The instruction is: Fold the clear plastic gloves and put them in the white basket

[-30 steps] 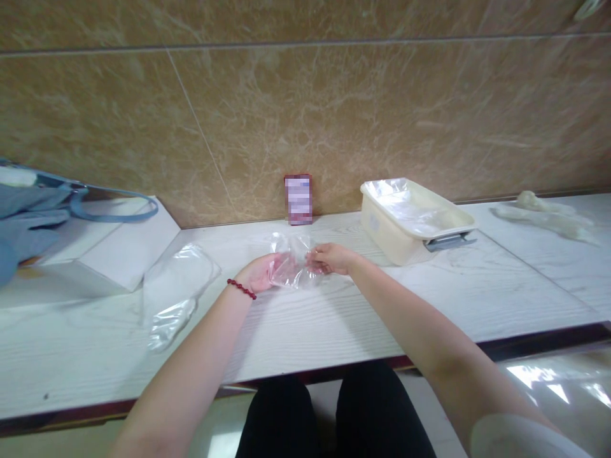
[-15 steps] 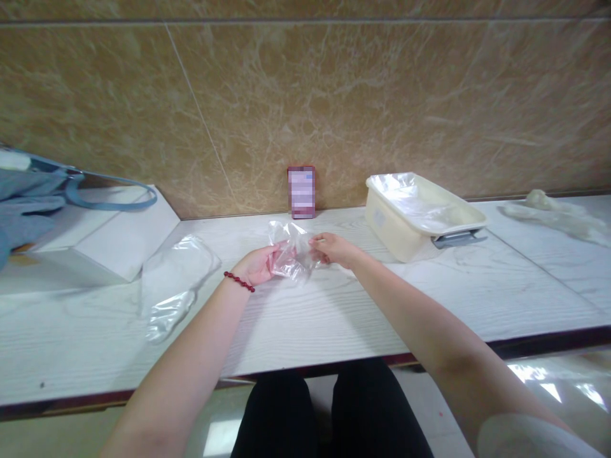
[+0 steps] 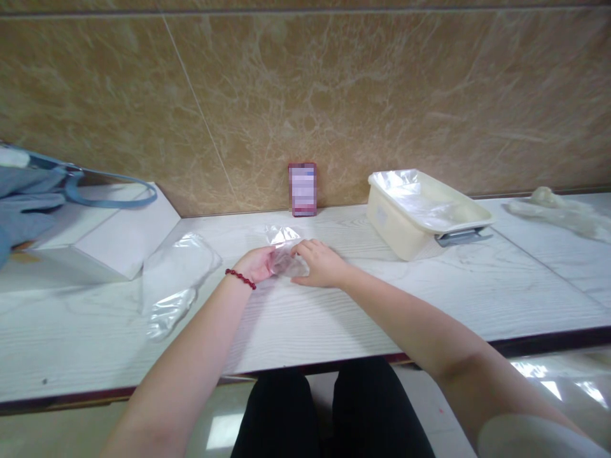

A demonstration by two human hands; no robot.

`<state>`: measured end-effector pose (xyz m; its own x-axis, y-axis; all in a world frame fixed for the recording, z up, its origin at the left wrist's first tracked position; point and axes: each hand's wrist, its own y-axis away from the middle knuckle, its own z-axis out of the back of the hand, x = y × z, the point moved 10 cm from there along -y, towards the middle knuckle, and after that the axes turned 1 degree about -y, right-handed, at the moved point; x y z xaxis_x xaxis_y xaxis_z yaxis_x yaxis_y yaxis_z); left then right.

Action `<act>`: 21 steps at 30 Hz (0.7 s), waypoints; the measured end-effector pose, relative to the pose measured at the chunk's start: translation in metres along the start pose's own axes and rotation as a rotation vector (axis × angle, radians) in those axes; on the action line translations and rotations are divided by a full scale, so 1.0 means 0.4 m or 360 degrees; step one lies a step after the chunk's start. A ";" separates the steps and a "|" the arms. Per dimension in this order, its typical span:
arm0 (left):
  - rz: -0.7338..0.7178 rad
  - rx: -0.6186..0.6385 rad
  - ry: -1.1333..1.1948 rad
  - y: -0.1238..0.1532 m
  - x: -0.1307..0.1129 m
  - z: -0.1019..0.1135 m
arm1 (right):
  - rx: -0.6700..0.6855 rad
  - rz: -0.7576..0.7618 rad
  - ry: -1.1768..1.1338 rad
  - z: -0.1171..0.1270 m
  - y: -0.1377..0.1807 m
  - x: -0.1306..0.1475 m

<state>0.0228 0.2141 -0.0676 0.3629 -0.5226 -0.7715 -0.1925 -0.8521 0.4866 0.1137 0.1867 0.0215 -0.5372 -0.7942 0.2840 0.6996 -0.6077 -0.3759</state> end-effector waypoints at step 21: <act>-0.0096 0.0075 -0.0102 0.017 -0.019 -0.010 | -0.0273 -0.0960 -0.0470 -0.001 0.011 -0.252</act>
<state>0.0223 0.2125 -0.0568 0.3162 -0.4697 -0.8243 -0.2155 -0.8817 0.4198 0.1707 0.2643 -0.0092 -0.6411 -0.3003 0.7063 0.2215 -0.9535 -0.2044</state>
